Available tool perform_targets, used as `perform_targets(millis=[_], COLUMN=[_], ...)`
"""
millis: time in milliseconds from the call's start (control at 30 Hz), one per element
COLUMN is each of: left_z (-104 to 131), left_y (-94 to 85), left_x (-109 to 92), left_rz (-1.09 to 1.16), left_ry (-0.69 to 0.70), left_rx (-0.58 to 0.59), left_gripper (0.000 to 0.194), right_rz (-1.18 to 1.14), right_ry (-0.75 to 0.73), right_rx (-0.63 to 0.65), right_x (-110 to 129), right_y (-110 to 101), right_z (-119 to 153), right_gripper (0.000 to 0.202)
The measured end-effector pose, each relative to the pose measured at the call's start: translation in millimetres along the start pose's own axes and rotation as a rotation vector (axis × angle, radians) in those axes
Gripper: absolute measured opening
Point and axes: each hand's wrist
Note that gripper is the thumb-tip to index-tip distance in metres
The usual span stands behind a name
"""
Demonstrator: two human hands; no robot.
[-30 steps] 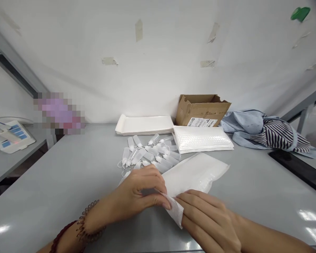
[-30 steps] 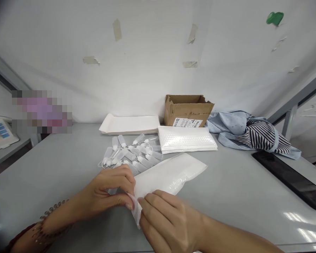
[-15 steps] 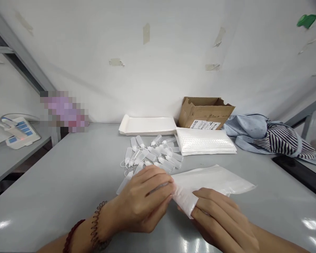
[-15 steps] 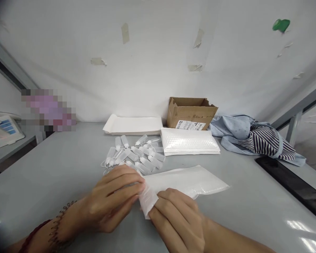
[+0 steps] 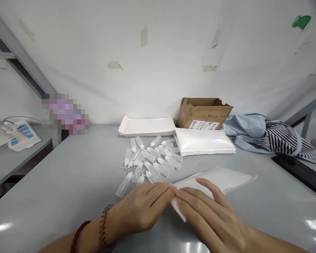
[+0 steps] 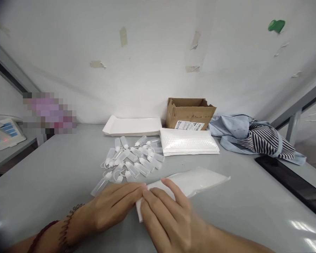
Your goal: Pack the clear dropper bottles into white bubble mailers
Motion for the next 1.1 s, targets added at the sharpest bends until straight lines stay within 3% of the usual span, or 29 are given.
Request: perform_targets(millis=[167,267,367,433,500,567,667,833,967,1100], left_z=[7.9,6.4,-10.6,-30.6,-53.8,-75.5,-96.1,-95.5,-91.0,-95.3], left_y=[14.2,18.9,17.9,18.0,22.8,34.0,56.2,77.7,78.2,56.3], left_x=[-0.1,-1.1,3.7,11.6,22.9,36.7,60.0,88.2,90.2,91.7], left_rz=[0.057,0.155,0.384,0.596,0.859,1.088,1.135,1.114,1.041,0.955], left_ry=[-0.049,-0.189,-0.542,-0.821,-1.048,-1.213,-1.282,-1.392,-1.411,-1.33], left_rx=[0.001,-0.001,0.062,0.103,0.086,0.064,0.087,0.257,0.331,0.395], left_gripper=[0.018,0.02,0.019,0.029,0.023,0.019,0.019,0.024,0.029,0.033], right_rz=[0.046,0.035,0.156,0.307,0.418,0.476,0.499,0.47,0.423,0.355], right_ry=[-0.011,0.05,0.105,0.129,0.161,0.19,0.32,0.524,0.596,0.635], right_rx=[-0.075,-0.055,-0.1,-0.208,-0.247,-0.169,0.061,0.468,0.585,0.611], right_x=[0.0,-12.0,-35.1,-53.6,-71.4,-86.3,-101.7,-111.6,-113.3,-120.1], right_y=[-2.6,-5.9,-11.6,-14.9,-15.2,-11.5,0.4,21.6,28.8,28.4], right_z=[5.8,4.3,-0.7,-3.7,-3.9,-0.1,12.2,32.3,35.5,36.1], right_gripper=[0.029,0.023,0.012,0.033,0.045,0.043,0.036,0.06,0.056,0.043])
Point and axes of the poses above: each hand's wrist, its own z-axis away from the middle knuckle, its own y-axis out of the palm, x = y × z
